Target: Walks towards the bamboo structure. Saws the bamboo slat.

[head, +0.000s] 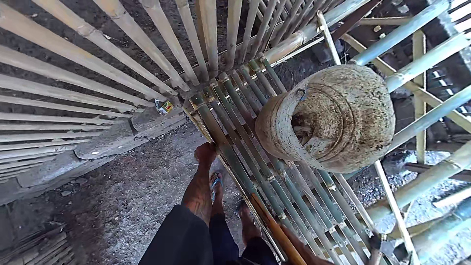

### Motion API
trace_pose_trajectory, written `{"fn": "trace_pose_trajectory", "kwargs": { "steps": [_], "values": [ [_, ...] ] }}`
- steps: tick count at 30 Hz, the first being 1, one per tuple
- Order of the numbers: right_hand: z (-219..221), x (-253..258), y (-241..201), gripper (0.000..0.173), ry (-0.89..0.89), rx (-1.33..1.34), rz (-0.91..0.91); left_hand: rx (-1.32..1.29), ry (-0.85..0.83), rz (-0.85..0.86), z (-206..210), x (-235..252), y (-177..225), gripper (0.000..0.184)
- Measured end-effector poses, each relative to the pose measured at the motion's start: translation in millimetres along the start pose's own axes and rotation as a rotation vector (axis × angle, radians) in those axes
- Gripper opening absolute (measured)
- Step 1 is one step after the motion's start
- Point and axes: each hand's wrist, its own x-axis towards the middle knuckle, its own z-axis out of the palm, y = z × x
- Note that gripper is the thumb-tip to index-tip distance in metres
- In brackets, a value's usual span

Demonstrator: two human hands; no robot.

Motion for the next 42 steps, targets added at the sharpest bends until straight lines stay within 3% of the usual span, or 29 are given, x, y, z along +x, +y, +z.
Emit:
{"fn": "trace_pose_trajectory", "kwargs": {
  "steps": [4, 11, 17, 24, 30, 33, 36, 39, 42],
  "values": [
    [16.4, 36.3, 5.4, 0.058, 0.053, -0.020, -0.013, 0.003, 0.013, 0.024, 2.0, -0.4, -0.8, 0.052],
    [10.7, 13.8, -19.5, 0.056, -0.014, -0.060, 0.058, 0.022, 0.020, 0.028, 1.2, -1.1, -0.7, 0.052],
    [45.6, 71.1, -5.9, 0.063, 0.113, -0.123, -0.008, -0.041, 0.048, 0.026, -1.9, -6.0, 1.3, 0.047],
    [8.4, 36.2, -53.7, 0.058, -0.014, -0.097, 0.105, -0.003, 0.018, 0.034, -2.6, -5.5, 1.8, 0.048],
    [56.2, 116.6, -30.0, 0.066, 0.040, -0.146, 0.122, -0.044, 0.015, 0.002, -10.1, -8.6, 7.5, 0.044],
    [38.7, 83.4, -38.7, 0.060, 0.093, -0.128, 0.113, -0.033, 0.014, 0.040, -2.0, -3.1, -0.2, 0.049],
    [7.8, 41.0, -74.4, 0.056, 0.014, -0.079, 0.151, -0.024, -0.006, 0.043, -4.5, -1.9, -0.2, 0.050],
    [14.6, 58.6, -83.3, 0.060, -0.049, -0.101, 0.187, -0.043, -0.014, 0.054, -8.8, -3.7, 1.7, 0.048],
    [48.5, 95.7, -60.5, 0.064, 0.099, -0.207, 0.111, -0.060, -0.029, 0.037, -6.5, -5.2, -1.9, 0.048]
  ]
}}
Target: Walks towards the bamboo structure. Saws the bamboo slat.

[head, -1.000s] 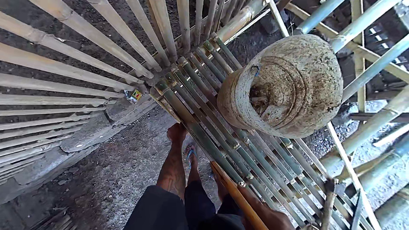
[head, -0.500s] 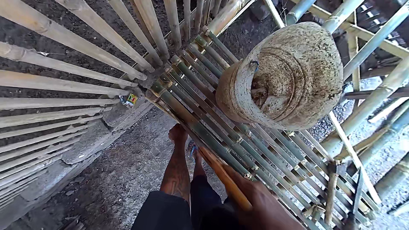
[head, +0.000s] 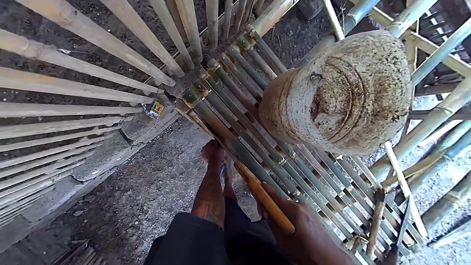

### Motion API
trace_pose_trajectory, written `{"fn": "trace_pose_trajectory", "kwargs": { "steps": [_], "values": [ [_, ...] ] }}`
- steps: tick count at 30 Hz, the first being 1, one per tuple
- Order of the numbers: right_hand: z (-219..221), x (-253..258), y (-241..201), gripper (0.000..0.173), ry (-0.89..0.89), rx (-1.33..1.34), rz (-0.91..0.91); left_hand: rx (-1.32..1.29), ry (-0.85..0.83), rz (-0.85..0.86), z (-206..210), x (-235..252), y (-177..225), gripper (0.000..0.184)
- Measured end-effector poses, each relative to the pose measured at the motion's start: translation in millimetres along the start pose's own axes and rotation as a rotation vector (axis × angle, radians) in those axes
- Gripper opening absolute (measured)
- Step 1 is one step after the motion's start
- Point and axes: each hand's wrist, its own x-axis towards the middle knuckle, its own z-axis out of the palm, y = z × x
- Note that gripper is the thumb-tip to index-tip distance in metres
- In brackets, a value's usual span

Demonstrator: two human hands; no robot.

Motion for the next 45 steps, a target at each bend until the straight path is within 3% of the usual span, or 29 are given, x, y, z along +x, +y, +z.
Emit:
{"fn": "trace_pose_trajectory", "kwargs": {
  "steps": [7, 10, 13, 20, 26, 33, 39, 45],
  "values": [
    [-54.7, -57.0, -35.4, 0.053, -0.132, 0.039, 0.091, -0.025, -0.112, -0.033, -4.8, 8.0, -0.5, 0.047],
    [-35.5, -28.3, -34.8, 0.057, -0.151, -0.006, 0.098, -0.043, -0.123, -0.026, -6.9, 11.8, 0.3, 0.046],
    [7.0, 11.0, -15.1, 0.059, 0.011, -0.066, 0.025, -0.070, -0.119, -0.007, -2.7, 12.0, -5.1, 0.046],
    [-36.7, -50.5, -30.1, 0.053, -0.054, 0.081, 0.138, -0.015, -0.151, -0.037, -1.8, 13.5, -3.1, 0.050],
    [18.5, 17.3, -2.2, 0.057, 0.052, 0.068, 0.069, -0.027, -0.156, 0.004, -3.6, 11.6, -5.0, 0.051],
    [-13.8, -70.2, -27.7, 0.053, -0.047, 0.032, 0.155, 0.019, -0.174, -0.024, -8.2, 8.3, -1.1, 0.040],
    [4.1, -40.3, -17.5, 0.059, -0.021, -0.034, 0.073, 0.034, -0.124, -0.024, -12.8, 9.4, 3.5, 0.043],
    [-21.8, -76.0, -24.0, 0.055, -0.077, 0.112, 0.140, 0.067, -0.102, -0.017, -12.9, 4.0, 8.6, 0.045]
  ]
}}
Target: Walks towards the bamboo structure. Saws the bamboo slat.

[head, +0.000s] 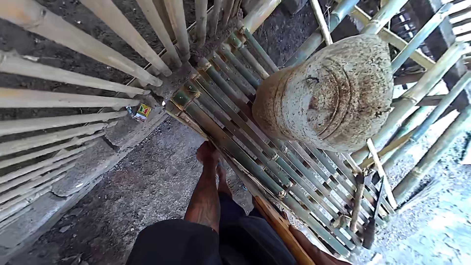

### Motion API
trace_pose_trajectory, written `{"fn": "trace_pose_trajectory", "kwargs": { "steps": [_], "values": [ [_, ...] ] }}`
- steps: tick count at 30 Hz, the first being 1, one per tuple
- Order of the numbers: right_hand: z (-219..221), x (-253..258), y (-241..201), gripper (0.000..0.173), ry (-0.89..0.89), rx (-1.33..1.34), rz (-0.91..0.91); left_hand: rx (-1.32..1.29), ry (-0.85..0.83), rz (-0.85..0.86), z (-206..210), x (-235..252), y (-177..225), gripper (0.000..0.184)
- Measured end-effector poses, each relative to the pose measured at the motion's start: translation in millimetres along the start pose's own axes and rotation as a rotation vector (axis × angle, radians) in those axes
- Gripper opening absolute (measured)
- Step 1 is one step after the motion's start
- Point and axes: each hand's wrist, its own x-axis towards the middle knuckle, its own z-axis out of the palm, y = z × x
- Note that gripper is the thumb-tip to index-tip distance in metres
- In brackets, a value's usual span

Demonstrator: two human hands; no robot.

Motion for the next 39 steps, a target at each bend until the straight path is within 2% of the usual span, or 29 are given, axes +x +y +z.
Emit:
{"fn": "trace_pose_trajectory", "kwargs": {
  "steps": [3, 6, 8, 11, 13, 14, 15, 19, 21, 23, 25, 27, 28, 30, 32, 34, 37, 39],
  "values": [
    [3.8, 24.6, 7.2, 0.058, -0.004, 0.036, 0.011, 0.016, 0.037, 0.013, 4.1, -0.8, 1.5, 0.046],
    [44.0, 89.7, 26.9, 0.066, 0.123, -0.022, -0.068, -0.010, 0.059, -0.009, 4.1, -2.3, 4.2, 0.040],
    [52.6, 105.1, 31.0, 0.066, 0.144, -0.018, -0.101, -0.004, 0.051, -0.039, 2.1, -1.9, 5.7, 0.038],
    [25.9, 54.9, 14.9, 0.069, 0.029, 0.020, 0.028, 0.084, 0.017, 0.011, 5.8, -10.4, -2.0, 0.038],
    [3.7, 17.6, 12.4, 0.064, -0.012, 0.051, 0.036, 0.100, 0.061, 0.040, 4.8, 4.1, 6.8, 0.038],
    [-1.2, -2.4, 10.1, 0.061, -0.040, 0.074, 0.043, 0.108, 0.058, 0.030, 10.8, -3.1, -3.7, 0.038],
    [-1.6, -4.8, 11.0, 0.059, -0.046, 0.090, 0.041, 0.113, 0.054, 0.026, 13.5, -6.6, -8.9, 0.038],
    [42.8, 77.5, 36.2, 0.067, 0.106, 0.035, -0.054, 0.068, 0.058, 0.013, 8.4, -2.1, 1.1, 0.034],
    [50.2, 94.5, 46.3, 0.065, 0.158, 0.003, -0.102, 0.061, 0.083, 0.015, 10.9, 1.7, -1.2, 0.036],
    [32.7, 54.9, 34.3, 0.066, 0.051, 0.037, 0.008, 0.057, 0.049, 0.013, 11.7, -9.7, -8.1, 0.038],
    [2.9, 23.5, 27.1, 0.061, 0.006, 0.104, 0.068, 0.072, 0.065, 0.065, 5.0, 4.8, 8.5, 0.039],
    [-2.9, -10.0, 22.5, 0.056, -0.009, 0.159, 0.089, 0.084, 0.066, 0.075, 15.6, -7.6, -11.3, 0.037],
    [3.0, -2.5, 24.6, 0.055, 0.005, 0.168, 0.071, 0.077, 0.077, 0.079, 17.7, -6.9, -14.5, 0.039],
    [26.1, 43.5, 37.1, 0.059, 0.050, 0.120, 0.015, 0.022, 0.093, 0.071, 11.2, 5.6, 0.8, 0.039],
    [50.6, 61.8, 47.7, 0.064, 0.129, 0.045, -0.027, -0.001, 0.089, 0.045, 16.2, -2.7, -8.4, 0.038],
    [39.1, 49.2, 46.6, 0.060, 0.129, 0.040, -0.020, 0.005, 0.120, 0.061, 16.7, 2.2, -8.5, 0.038],
    [7.3, -6.3, 33.8, 0.056, 0.025, 0.131, 0.032, 0.038, 0.116, 0.063, 18.8, 2.3, -6.3, 0.038],
    [11.6, -4.8, 34.9, 0.056, 0.006, 0.159, 0.027, 0.058, 0.114, 0.052, 17.5, 0.7, -5.6, 0.040]
  ]
}}
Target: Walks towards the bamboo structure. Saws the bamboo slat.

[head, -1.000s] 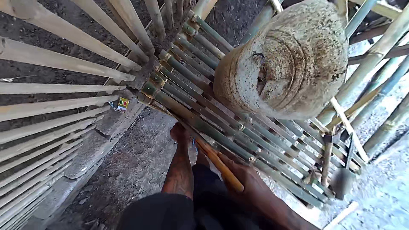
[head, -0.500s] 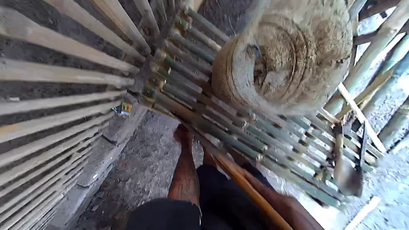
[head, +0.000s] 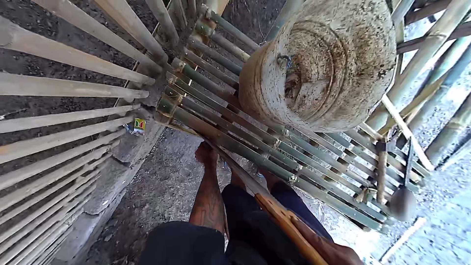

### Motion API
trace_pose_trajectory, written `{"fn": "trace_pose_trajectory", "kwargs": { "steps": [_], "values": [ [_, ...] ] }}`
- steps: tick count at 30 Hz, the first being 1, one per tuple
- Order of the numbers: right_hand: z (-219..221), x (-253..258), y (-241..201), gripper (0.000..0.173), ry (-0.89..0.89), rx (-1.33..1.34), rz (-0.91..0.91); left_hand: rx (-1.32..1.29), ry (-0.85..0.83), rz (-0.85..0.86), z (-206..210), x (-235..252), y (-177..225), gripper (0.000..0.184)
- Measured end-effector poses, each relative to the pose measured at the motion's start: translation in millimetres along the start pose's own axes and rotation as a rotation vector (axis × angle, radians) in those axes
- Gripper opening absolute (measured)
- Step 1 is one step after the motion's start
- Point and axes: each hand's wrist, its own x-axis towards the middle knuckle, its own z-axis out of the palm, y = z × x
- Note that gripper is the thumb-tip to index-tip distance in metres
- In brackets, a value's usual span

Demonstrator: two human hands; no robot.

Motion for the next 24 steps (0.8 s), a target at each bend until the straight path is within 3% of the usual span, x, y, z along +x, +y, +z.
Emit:
{"fn": "trace_pose_trajectory", "kwargs": {
  "steps": [3, 5, 9, 11, 16, 22, 24],
  "values": [
    [31.8, 62.1, 22.4, 0.064, 0.105, -0.087, -0.067, -0.001, -0.008, -0.003, -5.6, 0.8, 7.1, 0.037],
    [39.0, 71.7, 30.5, 0.066, 0.146, -0.111, -0.101, 0.022, -0.011, -0.005, -1.6, -3.3, 0.3, 0.035],
    [1.2, 0.9, 14.0, 0.059, 0.041, -0.021, -0.012, -0.004, 0.018, 0.016, 0.4, 1.7, 0.7, 0.035],
    [-0.9, -7.4, 16.3, 0.056, 0.013, 0.024, -0.013, 0.005, 0.023, 0.024, 0.2, -2.0, -0.4, 0.034],
    [47.3, 77.8, 48.9, 0.064, 0.180, -0.086, -0.176, -0.015, 0.034, 0.010, 2.8, -2.4, -3.4, 0.031],
    [-3.7, -22.3, 27.9, 0.056, 0.014, 0.018, -0.009, 0.055, 0.016, 0.040, 3.6, -1.3, -2.0, 0.037],
    [4.8, -5.3, 31.0, 0.055, 0.011, 0.065, -0.017, 0.042, 0.018, 0.041, 0.6, -2.6, 0.2, 0.036]
  ]
}}
